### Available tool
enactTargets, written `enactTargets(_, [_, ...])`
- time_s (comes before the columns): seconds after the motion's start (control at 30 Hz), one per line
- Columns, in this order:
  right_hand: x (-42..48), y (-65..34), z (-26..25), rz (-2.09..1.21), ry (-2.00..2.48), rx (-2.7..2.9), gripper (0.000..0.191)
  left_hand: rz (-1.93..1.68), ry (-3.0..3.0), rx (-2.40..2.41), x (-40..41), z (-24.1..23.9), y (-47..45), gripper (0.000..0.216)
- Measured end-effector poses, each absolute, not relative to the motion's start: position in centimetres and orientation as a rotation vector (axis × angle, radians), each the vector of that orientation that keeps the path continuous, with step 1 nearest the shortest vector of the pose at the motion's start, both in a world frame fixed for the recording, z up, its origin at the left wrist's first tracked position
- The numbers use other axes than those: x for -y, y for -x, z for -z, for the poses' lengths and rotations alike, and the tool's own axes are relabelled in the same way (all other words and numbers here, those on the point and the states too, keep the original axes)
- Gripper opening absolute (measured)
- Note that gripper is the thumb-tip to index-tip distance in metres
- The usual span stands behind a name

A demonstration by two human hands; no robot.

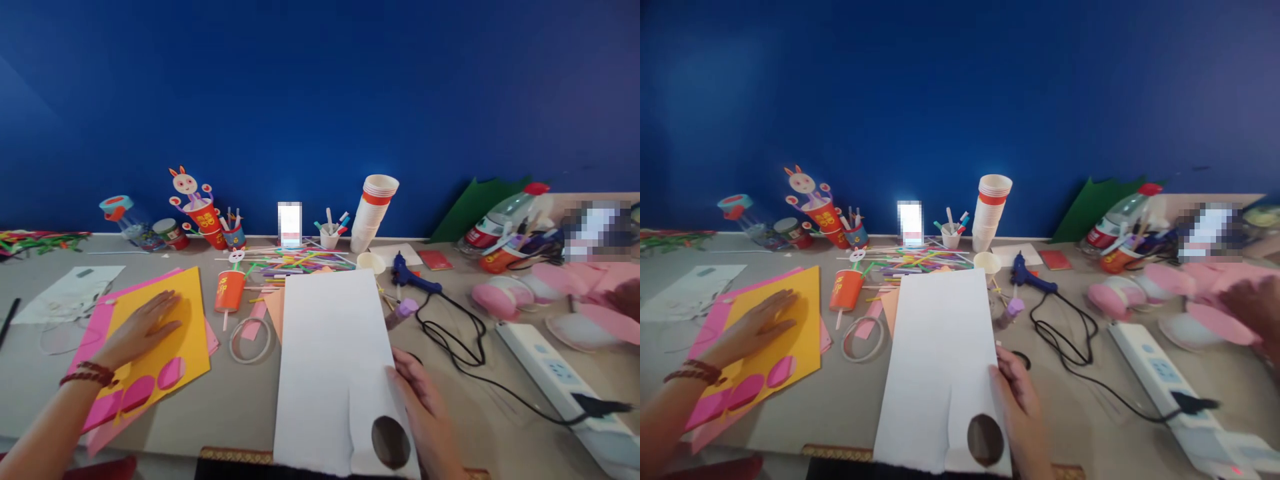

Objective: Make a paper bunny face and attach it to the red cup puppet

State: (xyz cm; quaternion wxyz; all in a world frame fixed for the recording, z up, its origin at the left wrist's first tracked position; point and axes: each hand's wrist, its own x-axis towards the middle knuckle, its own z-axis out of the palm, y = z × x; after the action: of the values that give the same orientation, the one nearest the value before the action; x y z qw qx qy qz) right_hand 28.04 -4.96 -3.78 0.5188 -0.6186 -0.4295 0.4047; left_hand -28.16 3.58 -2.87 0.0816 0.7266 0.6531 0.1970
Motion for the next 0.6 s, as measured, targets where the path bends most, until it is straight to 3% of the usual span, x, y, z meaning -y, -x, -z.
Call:
enactTargets(0.13, [3.3, -26.7, 3.6, -1.009, 1.411, 1.158, 0.040, -0.745, -2.414, -1.766, -1.9, 0.3, 21.3, 0.037])
enactTargets(0.27, [1.5, -25.3, 4.3, -1.011, 1.357, 1.316, 0.037, -0.617, -2.764, -1.181, 0.7, -1.9, 10.9, 0.043])
enactTargets(0.37, [1.4, -25.0, 4.6, -0.988, 1.362, 1.459, 0.038, -0.273, -2.900, -0.712, 1.9, -1.8, 4.9, 0.047])
enactTargets(0.47, [2.3, -25.8, 4.1, -0.712, 1.437, 1.692, 0.042, -0.157, -2.915, -0.531, 2.1, -0.5, 2.1, 0.059])
enactTargets(0.6, [3.8, -27.6, 3.7, -0.296, 1.465, 2.063, 0.033, -0.152, -2.915, -0.582, 1.4, 1.5, 1.7, 0.070])
